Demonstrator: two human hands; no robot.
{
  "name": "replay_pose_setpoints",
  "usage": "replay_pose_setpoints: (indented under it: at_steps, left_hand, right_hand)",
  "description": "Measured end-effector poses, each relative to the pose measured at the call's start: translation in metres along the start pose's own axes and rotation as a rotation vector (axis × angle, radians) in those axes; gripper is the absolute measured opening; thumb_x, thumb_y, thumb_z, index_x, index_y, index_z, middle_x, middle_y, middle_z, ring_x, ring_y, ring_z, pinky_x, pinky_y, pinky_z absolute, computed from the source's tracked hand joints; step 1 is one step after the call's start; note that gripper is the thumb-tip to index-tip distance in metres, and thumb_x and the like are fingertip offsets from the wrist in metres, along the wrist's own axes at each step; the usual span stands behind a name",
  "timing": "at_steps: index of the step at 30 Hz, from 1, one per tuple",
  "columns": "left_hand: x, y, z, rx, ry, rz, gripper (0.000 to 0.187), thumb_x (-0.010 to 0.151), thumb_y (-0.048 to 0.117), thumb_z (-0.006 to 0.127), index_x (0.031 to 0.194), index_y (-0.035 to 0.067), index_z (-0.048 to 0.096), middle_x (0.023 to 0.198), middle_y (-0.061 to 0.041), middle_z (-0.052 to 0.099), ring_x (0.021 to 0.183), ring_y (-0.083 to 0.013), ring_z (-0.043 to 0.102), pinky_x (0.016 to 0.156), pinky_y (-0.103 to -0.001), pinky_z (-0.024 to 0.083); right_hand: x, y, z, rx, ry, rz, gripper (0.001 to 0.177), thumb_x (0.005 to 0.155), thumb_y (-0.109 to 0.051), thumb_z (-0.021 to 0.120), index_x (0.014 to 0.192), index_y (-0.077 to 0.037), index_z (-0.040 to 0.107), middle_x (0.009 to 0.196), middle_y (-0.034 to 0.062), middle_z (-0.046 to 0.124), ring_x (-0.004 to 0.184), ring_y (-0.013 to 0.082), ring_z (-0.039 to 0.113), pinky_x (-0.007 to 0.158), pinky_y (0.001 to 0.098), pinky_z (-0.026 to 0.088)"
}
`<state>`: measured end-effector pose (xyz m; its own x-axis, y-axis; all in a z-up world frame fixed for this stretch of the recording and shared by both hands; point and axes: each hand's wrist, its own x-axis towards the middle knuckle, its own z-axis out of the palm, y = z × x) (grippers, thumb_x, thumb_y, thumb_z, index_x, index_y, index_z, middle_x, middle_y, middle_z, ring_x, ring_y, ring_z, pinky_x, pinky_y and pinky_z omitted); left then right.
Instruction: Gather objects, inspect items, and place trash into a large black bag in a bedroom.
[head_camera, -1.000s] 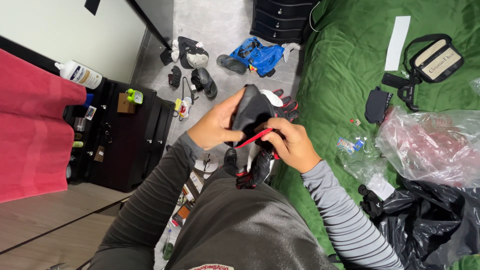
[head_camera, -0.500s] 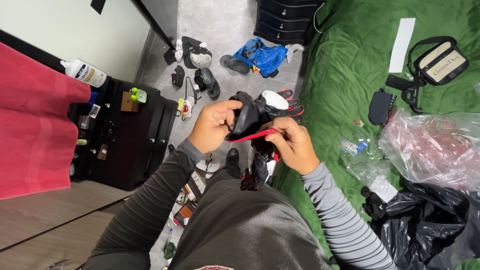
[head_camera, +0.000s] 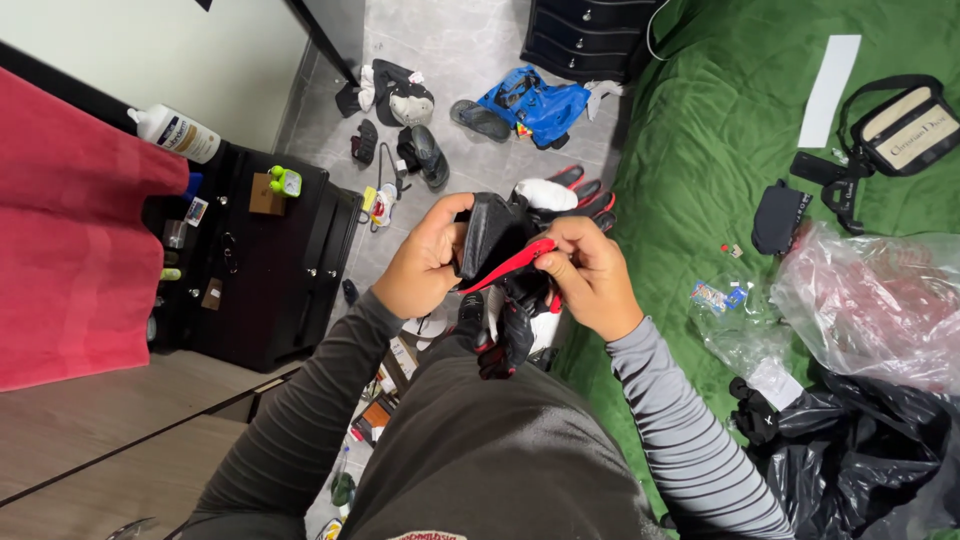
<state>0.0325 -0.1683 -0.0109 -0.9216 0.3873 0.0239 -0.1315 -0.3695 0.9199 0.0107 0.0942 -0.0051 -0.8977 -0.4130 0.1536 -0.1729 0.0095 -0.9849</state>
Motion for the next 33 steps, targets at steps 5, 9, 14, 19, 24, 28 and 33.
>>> replay_pose_setpoints:
  at_steps: [5, 9, 14, 19, 24, 28, 33]
  left_hand:
    - [-0.002, 0.011, -0.014, 0.045, -0.031, 0.039, 0.078, 0.087, -0.028, 0.043, 0.156, 0.005, 0.029, 0.129, -0.014, 0.063, 0.116, -0.0173, 0.064, 0.095, -0.03, 0.051]
    - [-0.003, 0.033, -0.021, 0.12, -0.043, 0.019, 0.078, 0.083, -0.023, 0.042, 0.156, 0.004, 0.028, 0.13, -0.015, 0.064, 0.114, -0.0169, 0.065, 0.094, -0.029, 0.052]
    - [0.011, 0.079, -0.016, 0.279, 0.036, 0.046, 0.072, 0.082, -0.012, 0.062, 0.148, 0.001, 0.036, 0.118, -0.014, 0.067, 0.1, -0.0145, 0.064, 0.087, -0.029, 0.052]
    - [0.039, 0.086, -0.041, 0.656, 0.293, 0.093, 0.054, 0.089, 0.006, 0.079, 0.134, 0.003, 0.049, 0.092, -0.013, 0.073, 0.077, -0.0144, 0.066, 0.067, -0.032, 0.053]
    - [0.07, 0.094, -0.098, 0.913, 0.404, 0.255, 0.029, 0.099, 0.005, 0.06, 0.128, 0.005, 0.061, 0.107, -0.018, 0.071, 0.092, -0.0301, 0.072, 0.077, -0.038, 0.056]
    - [0.107, 0.086, -0.119, 0.948, 0.394, 0.148, 0.029, 0.096, 0.001, 0.056, 0.116, 0.009, 0.075, 0.103, -0.018, 0.071, 0.09, -0.0343, 0.07, 0.078, -0.04, 0.054]
    - [0.171, 0.07, -0.172, 1.103, 0.691, 0.134, 0.034, 0.094, 0.0, 0.056, 0.118, 0.012, 0.076, 0.108, -0.02, 0.071, 0.101, -0.0377, 0.066, 0.09, -0.042, 0.052]
  right_hand:
    - [0.034, -0.022, 0.01, -0.053, -0.021, -0.079, 0.016, 0.103, -0.006, 0.068, 0.115, -0.003, 0.059, 0.103, 0.002, 0.063, 0.076, 0.0054, 0.059, 0.063, 0.0225, 0.049]
    - [0.067, -0.045, 0.021, -0.235, -0.034, -0.081, 0.022, 0.093, -0.009, 0.076, 0.113, -0.006, 0.067, 0.099, 0.0025, 0.06, 0.072, 0.0074, 0.057, 0.059, 0.023, 0.047]
    - [0.105, -0.042, 0.035, -0.355, 0.017, -0.168, 0.04, 0.087, -0.014, 0.086, 0.12, -0.007, 0.066, 0.095, 0.0023, 0.058, 0.08, 0.0098, 0.054, 0.067, 0.0256, 0.047]
    - [0.142, -0.037, 0.052, -0.334, 0.045, -0.098, 0.045, 0.087, -0.012, 0.086, 0.126, -0.007, 0.063, 0.097, 0.0006, 0.059, 0.074, 0.0075, 0.054, 0.061, 0.023, 0.048]
    - [0.171, -0.017, 0.032, 0.083, 0.177, 0.091, 0.043, 0.094, 0.0, 0.073, 0.132, -0.006, 0.053, 0.104, 0.0021, 0.06, 0.059, 0.0052, 0.055, 0.047, 0.0203, 0.046]
    - [0.191, 0.004, 0.016, 0.153, 0.183, 0.037, 0.04, 0.101, 0.003, 0.069, 0.136, -0.004, 0.05, 0.107, 0.0045, 0.06, 0.065, 0.0068, 0.056, 0.051, 0.0222, 0.049]
    - [0.235, 0.022, -0.022, 0.344, 0.172, 0.009, 0.035, 0.105, -0.012, 0.065, 0.135, -0.004, 0.048, 0.096, 0.0085, 0.063, 0.055, 0.0106, 0.054, 0.048, 0.0234, 0.047]
